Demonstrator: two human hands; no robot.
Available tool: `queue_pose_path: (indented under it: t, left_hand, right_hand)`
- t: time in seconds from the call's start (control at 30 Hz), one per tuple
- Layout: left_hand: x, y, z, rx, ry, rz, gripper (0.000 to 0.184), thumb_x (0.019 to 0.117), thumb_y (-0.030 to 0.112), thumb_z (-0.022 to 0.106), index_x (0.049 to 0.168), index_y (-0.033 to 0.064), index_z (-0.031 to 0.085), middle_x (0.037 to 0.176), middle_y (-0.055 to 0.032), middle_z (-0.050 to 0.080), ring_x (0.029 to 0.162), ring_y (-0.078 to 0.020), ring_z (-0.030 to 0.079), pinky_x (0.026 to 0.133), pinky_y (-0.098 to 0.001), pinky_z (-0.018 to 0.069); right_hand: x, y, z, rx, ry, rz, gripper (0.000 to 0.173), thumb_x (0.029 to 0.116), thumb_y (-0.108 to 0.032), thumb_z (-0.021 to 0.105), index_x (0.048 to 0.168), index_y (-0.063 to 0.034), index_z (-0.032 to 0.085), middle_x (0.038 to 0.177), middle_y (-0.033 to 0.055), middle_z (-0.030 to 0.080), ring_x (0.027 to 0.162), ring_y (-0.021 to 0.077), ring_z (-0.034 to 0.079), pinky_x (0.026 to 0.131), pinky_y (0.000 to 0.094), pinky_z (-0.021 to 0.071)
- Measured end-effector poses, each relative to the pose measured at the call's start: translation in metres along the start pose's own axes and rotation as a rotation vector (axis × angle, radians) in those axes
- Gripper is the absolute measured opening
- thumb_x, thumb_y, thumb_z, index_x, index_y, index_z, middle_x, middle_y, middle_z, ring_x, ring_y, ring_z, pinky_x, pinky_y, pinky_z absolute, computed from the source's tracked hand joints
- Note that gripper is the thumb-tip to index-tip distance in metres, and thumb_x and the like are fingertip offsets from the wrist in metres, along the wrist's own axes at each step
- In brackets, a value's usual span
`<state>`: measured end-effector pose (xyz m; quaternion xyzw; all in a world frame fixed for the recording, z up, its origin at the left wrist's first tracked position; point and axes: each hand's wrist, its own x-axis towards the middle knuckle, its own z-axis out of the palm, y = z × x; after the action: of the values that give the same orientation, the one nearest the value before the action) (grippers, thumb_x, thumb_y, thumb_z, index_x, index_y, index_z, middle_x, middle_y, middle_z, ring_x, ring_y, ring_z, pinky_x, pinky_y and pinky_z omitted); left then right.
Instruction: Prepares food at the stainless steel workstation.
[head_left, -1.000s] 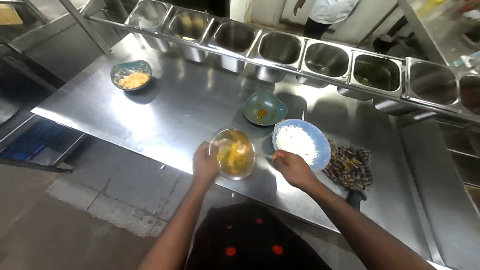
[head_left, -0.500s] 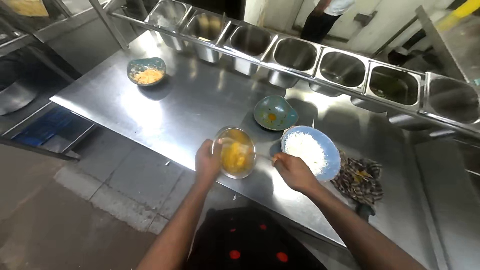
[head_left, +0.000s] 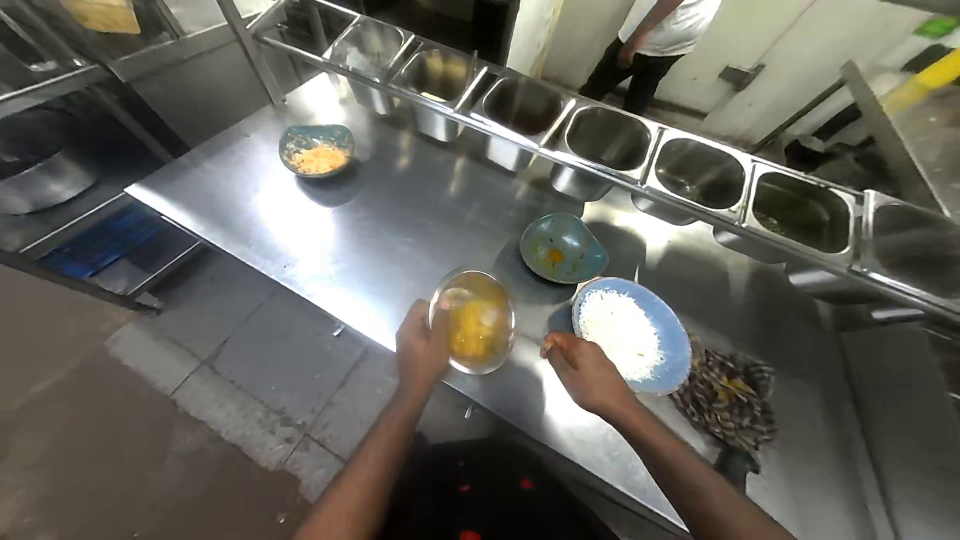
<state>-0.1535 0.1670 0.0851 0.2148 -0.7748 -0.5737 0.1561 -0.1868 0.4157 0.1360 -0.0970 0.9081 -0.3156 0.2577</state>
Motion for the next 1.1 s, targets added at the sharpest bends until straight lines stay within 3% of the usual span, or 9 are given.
queue_pose_path:
  t: [0.07,0.13,0.4,0.63,0.7,0.8,0.87,0.97,1.1]
  left_hand:
    - [-0.001,-0.001,-0.001,-0.008,0.008,-0.001,0.033,0.1045,0.035,0.059,0.084,0.0099,0.058,0.063,-0.0041,0.053,0.052,-0.0177,0.051,0.051,-0.0368,0.0464]
    - [0.000,0.000,-0.002,0.001,0.008,0.009,0.033,0.1045,0.035,0.059,0.084,0.0101,0.057,0.062,-0.0035,0.052,0.051,-0.0172,0.050,0.050,-0.0361,0.0451]
    - [0.000,0.001,-0.002,0.006,0.017,-0.007,0.035,0.1039,0.037,0.060,0.082,0.0097,0.056,0.062,-0.0036,0.050,0.052,-0.0182,0.048,0.051,-0.0382,0.0440]
    - [0.000,0.001,-0.001,0.018,0.024,0.000,0.034,0.1030,0.037,0.061,0.083,0.0104,0.057,0.061,-0.0028,0.050,0.051,-0.0172,0.049,0.051,-0.0371,0.0448]
    - [0.000,0.001,-0.001,0.014,0.030,-0.005,0.034,0.1034,0.037,0.061,0.083,0.0102,0.057,0.061,-0.0029,0.049,0.051,-0.0173,0.048,0.050,-0.0369,0.0441]
    - [0.000,0.000,0.000,0.016,0.034,-0.001,0.033,0.1034,0.037,0.061,0.083,0.0106,0.058,0.061,-0.0030,0.051,0.051,-0.0174,0.049,0.051,-0.0369,0.0450]
    - [0.000,-0.001,-0.001,0.021,0.035,-0.010,0.033,0.1035,0.036,0.061,0.083,0.0105,0.057,0.062,-0.0033,0.050,0.052,-0.0180,0.049,0.052,-0.0378,0.0444]
    - [0.002,-0.002,0.000,0.027,0.030,0.000,0.033,0.1032,0.037,0.061,0.083,0.0108,0.057,0.062,-0.0028,0.050,0.052,-0.0179,0.049,0.052,-0.0380,0.0445]
    - [0.003,-0.002,0.000,0.017,0.024,-0.001,0.033,0.1032,0.038,0.061,0.083,0.0111,0.058,0.062,-0.0029,0.051,0.053,-0.0181,0.050,0.052,-0.0383,0.0453]
  right_hand:
    - [-0.001,0.003,0.002,0.037,-0.017,-0.013,0.029,0.1078,-0.026,0.045,0.103,-0.0104,0.069,0.074,0.0030,0.057,0.061,0.0160,0.053,0.059,0.0386,0.0463]
    - [0.000,0.002,0.001,0.017,0.014,0.005,0.028,0.1078,-0.025,0.045,0.103,-0.0091,0.068,0.074,0.0055,0.059,0.064,0.0201,0.056,0.063,0.0439,0.0480]
    - [0.000,0.006,0.004,0.149,-0.025,0.004,0.029,0.1067,-0.025,0.045,0.103,-0.0104,0.069,0.072,0.0020,0.056,0.053,0.0140,0.050,0.051,0.0350,0.0458]
    - [0.002,0.004,0.003,0.096,-0.047,0.019,0.030,0.1073,-0.026,0.043,0.108,-0.0094,0.068,0.077,0.0045,0.058,0.061,0.0174,0.054,0.059,0.0400,0.0477]
    - [0.001,0.006,0.004,0.150,-0.079,-0.007,0.030,0.1068,-0.026,0.043,0.107,-0.0106,0.068,0.074,0.0012,0.056,0.053,0.0120,0.051,0.051,0.0323,0.0466]
    - [0.002,0.006,0.003,0.139,-0.077,0.023,0.030,0.1080,-0.026,0.043,0.109,-0.0088,0.067,0.075,0.0039,0.056,0.057,0.0161,0.051,0.055,0.0373,0.0466]
    - [0.002,0.011,0.007,0.181,-0.068,-0.030,0.029,0.1067,-0.027,0.044,0.106,-0.0108,0.068,0.072,0.0005,0.055,0.051,0.0113,0.049,0.049,0.0309,0.0464]
    - [0.002,0.008,0.004,0.114,-0.067,-0.011,0.030,0.1074,-0.026,0.043,0.109,-0.0091,0.067,0.077,0.0038,0.057,0.059,0.0159,0.052,0.058,0.0378,0.0474]
    - [0.003,0.010,0.006,0.198,-0.028,0.007,0.029,0.1063,-0.025,0.044,0.107,-0.0092,0.068,0.075,0.0027,0.057,0.054,0.0141,0.051,0.052,0.0346,0.0461]
